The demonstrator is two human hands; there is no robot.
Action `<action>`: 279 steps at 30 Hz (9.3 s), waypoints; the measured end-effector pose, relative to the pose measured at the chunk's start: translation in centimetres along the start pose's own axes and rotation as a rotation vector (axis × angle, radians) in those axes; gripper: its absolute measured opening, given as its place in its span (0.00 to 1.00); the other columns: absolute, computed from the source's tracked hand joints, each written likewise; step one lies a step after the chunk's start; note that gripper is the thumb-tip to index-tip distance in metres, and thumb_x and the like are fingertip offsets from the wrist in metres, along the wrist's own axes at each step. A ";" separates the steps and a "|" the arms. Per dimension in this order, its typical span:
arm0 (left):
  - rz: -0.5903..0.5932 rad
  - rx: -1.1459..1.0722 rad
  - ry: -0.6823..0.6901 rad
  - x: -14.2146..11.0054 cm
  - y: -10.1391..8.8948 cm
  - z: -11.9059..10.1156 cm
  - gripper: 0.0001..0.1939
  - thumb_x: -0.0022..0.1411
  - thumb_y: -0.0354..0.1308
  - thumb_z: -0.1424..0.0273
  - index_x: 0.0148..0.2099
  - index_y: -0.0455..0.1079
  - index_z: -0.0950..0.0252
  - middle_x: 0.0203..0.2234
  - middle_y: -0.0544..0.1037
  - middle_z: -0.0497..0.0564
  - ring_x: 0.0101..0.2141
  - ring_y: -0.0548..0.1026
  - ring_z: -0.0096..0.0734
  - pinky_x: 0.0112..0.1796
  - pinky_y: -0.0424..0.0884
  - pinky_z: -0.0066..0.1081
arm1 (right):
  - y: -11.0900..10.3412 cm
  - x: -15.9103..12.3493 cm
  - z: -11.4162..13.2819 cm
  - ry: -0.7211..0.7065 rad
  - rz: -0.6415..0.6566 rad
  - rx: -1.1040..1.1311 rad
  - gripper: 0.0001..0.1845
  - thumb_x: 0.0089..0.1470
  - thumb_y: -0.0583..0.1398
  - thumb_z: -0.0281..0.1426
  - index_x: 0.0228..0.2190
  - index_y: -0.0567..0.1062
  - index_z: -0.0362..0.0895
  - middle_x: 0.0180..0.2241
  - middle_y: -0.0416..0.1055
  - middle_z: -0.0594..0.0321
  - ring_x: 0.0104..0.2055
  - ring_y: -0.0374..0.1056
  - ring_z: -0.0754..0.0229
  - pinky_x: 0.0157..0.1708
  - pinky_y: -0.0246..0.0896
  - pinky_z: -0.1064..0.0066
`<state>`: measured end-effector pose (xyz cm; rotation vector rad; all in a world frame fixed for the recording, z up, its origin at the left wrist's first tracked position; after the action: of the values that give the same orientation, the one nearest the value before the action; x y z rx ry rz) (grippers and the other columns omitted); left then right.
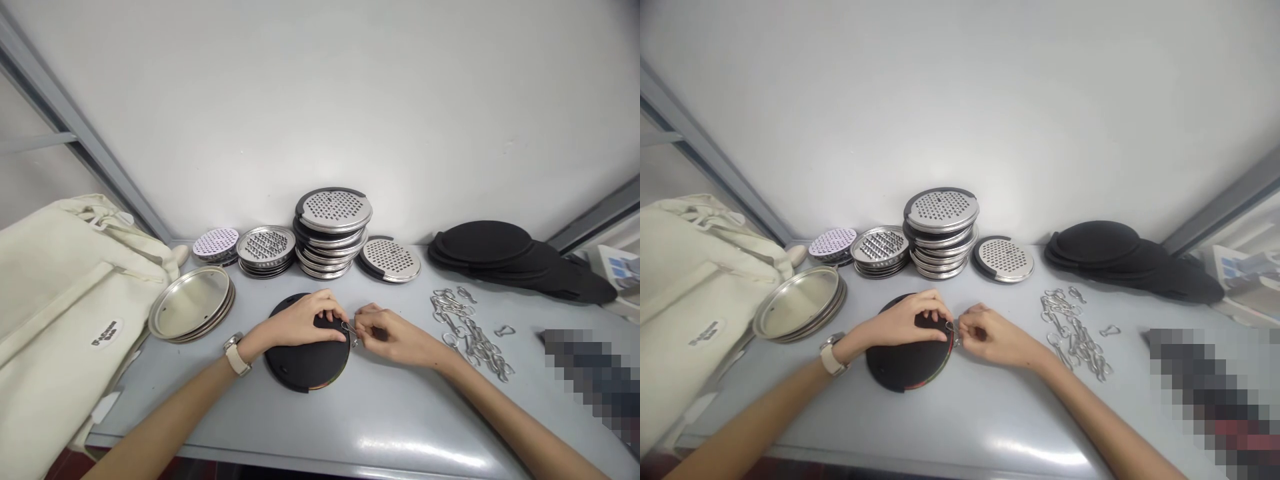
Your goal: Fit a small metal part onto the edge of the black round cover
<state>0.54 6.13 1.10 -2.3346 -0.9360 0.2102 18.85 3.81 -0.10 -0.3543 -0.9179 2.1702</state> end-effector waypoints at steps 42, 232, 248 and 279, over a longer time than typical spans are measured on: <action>0.012 0.006 0.014 0.0 0.0 -0.1 0.12 0.56 0.62 0.66 0.44 0.72 0.62 0.38 0.69 0.50 0.38 0.69 0.28 0.43 0.68 0.30 | 0.7 0.1 0.2 -0.040 -0.005 -0.043 0.16 0.61 0.49 0.31 0.22 0.61 0.44 0.21 0.56 0.68 0.31 0.57 0.62 0.38 0.56 0.68; 0.053 0.350 0.311 -1.7 3.0 -3.3 0.11 0.62 0.56 0.63 0.40 0.69 0.67 0.33 0.69 0.49 0.29 0.68 0.24 0.33 0.64 0.26 | 6.2 -5.5 3.8 0.212 -0.476 -0.407 0.16 0.64 0.46 0.29 0.23 0.60 0.46 0.22 0.63 0.64 0.29 0.58 0.58 0.36 0.52 0.65; 0.017 0.377 0.320 -1.4 3.0 -3.5 0.07 0.60 0.57 0.67 0.36 0.64 0.65 0.28 0.67 0.47 0.29 0.65 0.26 0.32 0.62 0.26 | 6.1 -5.0 3.9 0.238 -0.483 -0.390 0.15 0.62 0.47 0.28 0.22 0.59 0.46 0.21 0.62 0.65 0.27 0.58 0.59 0.36 0.52 0.66; 0.042 0.302 0.312 -1.2 3.0 -3.2 0.09 0.61 0.57 0.65 0.36 0.65 0.65 0.27 0.66 0.45 0.27 0.64 0.24 0.30 0.60 0.25 | 5.7 -5.5 3.5 0.193 -0.465 -0.291 0.16 0.63 0.46 0.30 0.23 0.59 0.46 0.21 0.61 0.66 0.27 0.58 0.60 0.34 0.55 0.68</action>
<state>2.49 2.04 1.85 -2.0347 -0.6524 0.0009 17.94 -4.62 -1.86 -0.4325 -1.0845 1.5567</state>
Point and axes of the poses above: each hand's wrist, its own x-axis towards the middle knuckle, its own y-axis out of the palm, z = x × y, the point moved 3 cm from there along x, towards the middle knuckle
